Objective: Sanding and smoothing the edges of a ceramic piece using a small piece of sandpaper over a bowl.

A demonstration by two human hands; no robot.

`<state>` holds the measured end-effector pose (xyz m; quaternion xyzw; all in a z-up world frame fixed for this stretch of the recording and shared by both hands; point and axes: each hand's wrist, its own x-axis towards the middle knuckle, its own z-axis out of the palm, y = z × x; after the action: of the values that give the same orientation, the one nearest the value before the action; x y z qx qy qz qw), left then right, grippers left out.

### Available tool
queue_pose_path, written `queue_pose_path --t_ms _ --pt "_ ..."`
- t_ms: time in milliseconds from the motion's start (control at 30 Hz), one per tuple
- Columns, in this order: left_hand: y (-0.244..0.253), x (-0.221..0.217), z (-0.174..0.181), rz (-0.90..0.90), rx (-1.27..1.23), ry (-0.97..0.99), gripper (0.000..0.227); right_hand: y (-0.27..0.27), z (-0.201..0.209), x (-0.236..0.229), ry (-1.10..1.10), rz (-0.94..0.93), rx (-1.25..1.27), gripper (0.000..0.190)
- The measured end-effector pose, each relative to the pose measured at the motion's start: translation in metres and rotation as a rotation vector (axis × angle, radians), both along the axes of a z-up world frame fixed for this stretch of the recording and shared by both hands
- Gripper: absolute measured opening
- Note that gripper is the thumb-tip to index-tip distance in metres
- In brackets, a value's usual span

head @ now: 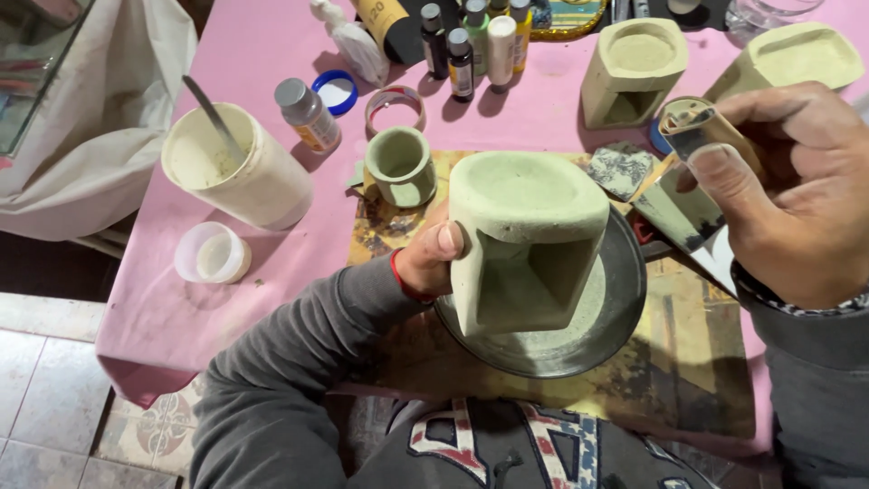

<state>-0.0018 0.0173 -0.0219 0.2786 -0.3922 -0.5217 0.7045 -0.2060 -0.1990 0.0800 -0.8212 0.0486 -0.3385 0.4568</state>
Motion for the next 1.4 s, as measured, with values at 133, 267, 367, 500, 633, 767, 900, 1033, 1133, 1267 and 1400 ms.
queue_pose_path --t_ms 133,267,367,500,633,767,900,1033,1133,1267,1400 --pt "-0.002 0.005 -0.001 -0.011 0.024 0.025 0.112 -0.004 -0.011 -0.003 0.044 -0.015 0.114 0.032" --pt "-0.004 0.006 -0.002 0.036 0.022 -0.016 0.114 0.002 -0.005 -0.007 0.088 -0.006 -0.005 0.027" --pt "-0.003 0.004 0.005 0.058 0.025 -0.05 0.115 -0.011 -0.013 -0.023 0.236 0.0 -0.096 0.026" --pt "-0.002 0.001 0.012 0.107 0.036 -0.07 0.116 -0.023 -0.026 -0.038 0.424 0.239 -0.248 0.036" --pt "-0.007 0.001 0.007 0.202 0.024 -0.181 0.116 0.053 0.011 -0.009 -0.017 0.225 -0.446 0.026" --pt "-0.008 -0.004 0.016 0.271 -0.021 -0.433 0.108 0.066 -0.005 0.0 -0.023 0.103 -0.747 0.034" --pt "-0.009 -0.011 0.02 0.295 -0.052 -0.495 0.107 0.078 -0.016 0.004 0.003 0.049 -0.716 0.041" --pt "-0.013 -0.013 0.025 0.321 -0.011 -0.523 0.109 0.077 -0.034 0.011 -0.026 0.008 -0.667 0.037" --pt "-0.017 -0.013 0.018 0.352 -0.007 -0.523 0.108 0.074 -0.039 0.01 -0.024 0.01 -0.447 0.03" --pt "-0.015 -0.011 0.016 0.409 -0.007 -0.497 0.11 0.07 -0.027 0.006 0.055 0.059 -0.394 0.031" --pt "-0.011 -0.011 0.024 0.386 -0.048 -0.452 0.111 0.066 -0.035 0.009 -0.038 -0.024 -0.59 0.037"
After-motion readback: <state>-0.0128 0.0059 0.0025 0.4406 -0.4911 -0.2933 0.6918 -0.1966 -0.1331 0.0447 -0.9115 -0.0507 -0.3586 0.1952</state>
